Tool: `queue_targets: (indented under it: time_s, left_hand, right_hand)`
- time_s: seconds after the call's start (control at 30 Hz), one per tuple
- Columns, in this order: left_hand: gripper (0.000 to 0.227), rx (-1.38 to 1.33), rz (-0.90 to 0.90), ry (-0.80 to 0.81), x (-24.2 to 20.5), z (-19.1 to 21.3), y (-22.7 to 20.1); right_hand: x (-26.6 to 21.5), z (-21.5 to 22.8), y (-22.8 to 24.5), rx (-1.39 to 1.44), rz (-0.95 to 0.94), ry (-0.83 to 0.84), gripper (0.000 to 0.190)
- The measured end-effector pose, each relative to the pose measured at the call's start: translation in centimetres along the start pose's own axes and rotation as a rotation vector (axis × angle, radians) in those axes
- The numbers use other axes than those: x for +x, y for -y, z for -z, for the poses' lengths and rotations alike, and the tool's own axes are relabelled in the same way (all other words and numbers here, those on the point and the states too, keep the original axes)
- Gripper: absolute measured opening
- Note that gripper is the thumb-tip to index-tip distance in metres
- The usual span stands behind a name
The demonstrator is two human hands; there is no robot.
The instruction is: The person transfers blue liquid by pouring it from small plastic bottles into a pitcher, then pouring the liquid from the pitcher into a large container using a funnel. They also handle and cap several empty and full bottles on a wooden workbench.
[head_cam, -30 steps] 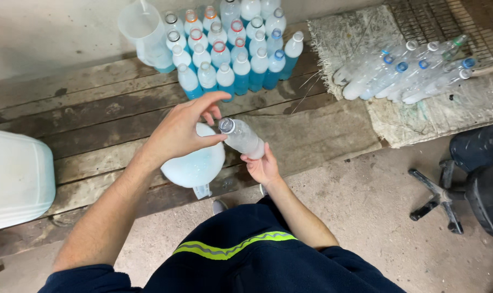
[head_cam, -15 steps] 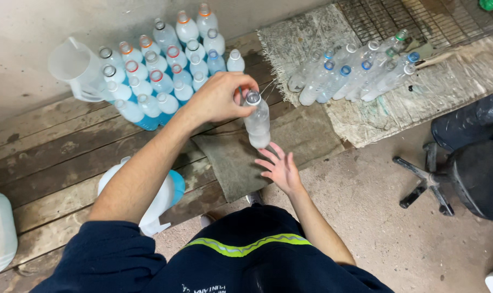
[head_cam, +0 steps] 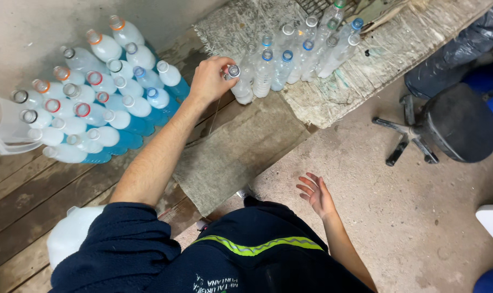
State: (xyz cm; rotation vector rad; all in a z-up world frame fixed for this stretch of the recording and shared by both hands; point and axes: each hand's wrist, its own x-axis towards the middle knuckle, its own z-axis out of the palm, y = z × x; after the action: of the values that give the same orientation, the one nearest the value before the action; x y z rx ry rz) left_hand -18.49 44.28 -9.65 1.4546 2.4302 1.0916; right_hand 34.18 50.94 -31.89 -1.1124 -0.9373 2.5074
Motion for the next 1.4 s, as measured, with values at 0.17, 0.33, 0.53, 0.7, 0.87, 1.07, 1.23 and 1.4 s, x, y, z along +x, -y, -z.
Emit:
queue_targets:
  time_s: [0.17, 0.33, 0.53, 0.7, 0.87, 1.07, 1.23, 1.4]
  left_hand:
    - [0.035, 0.071, 0.009, -0.003, 1.0, -2.8, 0.4]
    - [0.038, 0.106, 0.061, 0.025, 1.0, -5.1, 1.9]
    - [0.053, 0.116, 0.136, 0.044, 0.6, -6.0, 3.1]
    - [0.07, 0.122, 0.164, 0.073, 0.0, -4.5, 2.4]
    - [0.066, 0.152, 0.086, 0.127, -1.4, -4.1, 0.4]
    - [0.041, 0.128, -0.067, 0.178, -2.0, -5.3, -1.9]
    - [0.037, 0.021, -0.185, 0.158, -0.3, -7.0, -5.4]
    - [0.037, 0.024, -0.218, 0.204, 3.2, -10.9, -8.5]
  right_hand:
    - [-0.7, 1.6, -1.5, -0.004, -0.033, -0.068, 0.071]
    - [0.0, 2.5, -2.3, -0.018, -0.058, -0.068, 0.069]
    - [0.4, 2.3, -1.6, -0.05, -0.061, -0.049, 0.073]
    - [0.5, 1.5, -0.8, -0.062, -0.042, -0.017, 0.077]
    - [0.5, 0.3, -0.4, -0.066, -0.036, 0.016, 0.075]
    - [-0.2, -0.1, -0.8, -0.067, -0.03, 0.007, 0.074]
    - [-1.9, 0.7, -1.7, -0.062, -0.023, -0.044, 0.075]
    - [-4.0, 1.7, -2.2, -0.068, 0.01, -0.096, 0.081]
